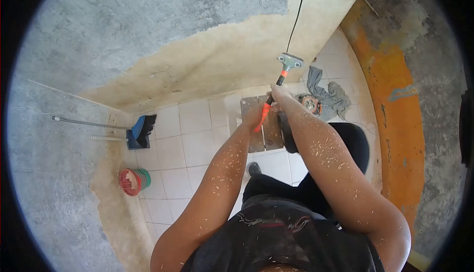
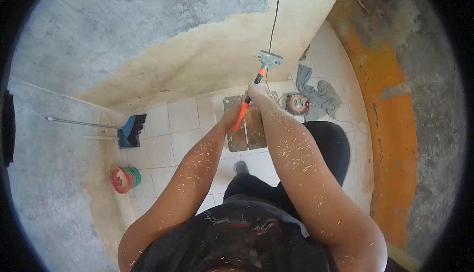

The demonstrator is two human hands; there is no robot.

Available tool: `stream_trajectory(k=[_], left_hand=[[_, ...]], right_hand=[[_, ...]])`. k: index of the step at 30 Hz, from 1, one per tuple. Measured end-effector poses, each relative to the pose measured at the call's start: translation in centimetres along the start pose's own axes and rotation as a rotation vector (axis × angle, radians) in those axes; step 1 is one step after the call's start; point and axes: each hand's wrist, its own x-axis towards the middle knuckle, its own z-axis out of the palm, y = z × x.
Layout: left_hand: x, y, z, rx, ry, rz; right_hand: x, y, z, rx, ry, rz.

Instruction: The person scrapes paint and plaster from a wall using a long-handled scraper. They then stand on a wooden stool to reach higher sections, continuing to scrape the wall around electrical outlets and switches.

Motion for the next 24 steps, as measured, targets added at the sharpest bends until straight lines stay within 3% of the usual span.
stream_trajectory(k=[1, 2, 4, 7, 10, 14, 16, 17, 19, 23, 24], left_hand=[[0.2, 1.0, 0.3, -0.324, -0.046, -0.149], [0.5, 1.9, 0.4, -0.324, -0.036, -0.154], [0.7, 3.3, 0.0, 0.135, 0.066, -0.058], [0.3, 8.6, -0.7, 0.205, 0.229, -0.146], [2.9, 9.4, -2.2, 0.096, 0.359, -0.098], [4.9, 11.1, -3.8, 0.044, 0.369, -0.092], [5.7, 11.1, -4.2, 0.207, 0.435, 0.056], [6.3, 11.1, -4.5, 0.207, 0.435, 0.064], [7.8, 10.9, -4.8, 0.031, 0.339, -0.104], [12.4, 10.8, -4.2, -0.014, 0.367, 0.044], [13.9, 11.6, -3.9, -0.013, 0.366, 0.065]], right_hand=[[0.3, -1.1, 0.0, 0.001, -0.007, -0.008], [0.5, -1.8, 0.1, 0.04, 0.005, -0.028], [1.0, -3.1, 0.6, 0.063, 0.012, -0.062], [1.2, -6.4, 2.3, 0.298, 0.057, -0.122], [1.7, -9.6, 3.6, 0.385, 0.022, -0.22], [2.7, -12.9, 3.8, 0.427, -0.072, -0.251], [3.6, -13.5, 3.4, 0.403, -0.106, -0.255], [4.2, -13.7, 3.2, 0.386, -0.142, -0.253], [5.5, -14.0, 2.7, 0.376, -0.16, -0.264], [7.1, -15.9, 1.4, 0.428, -0.215, -0.34], [7.5, -17.2, 0.8, 0.354, -0.311, -0.41]])
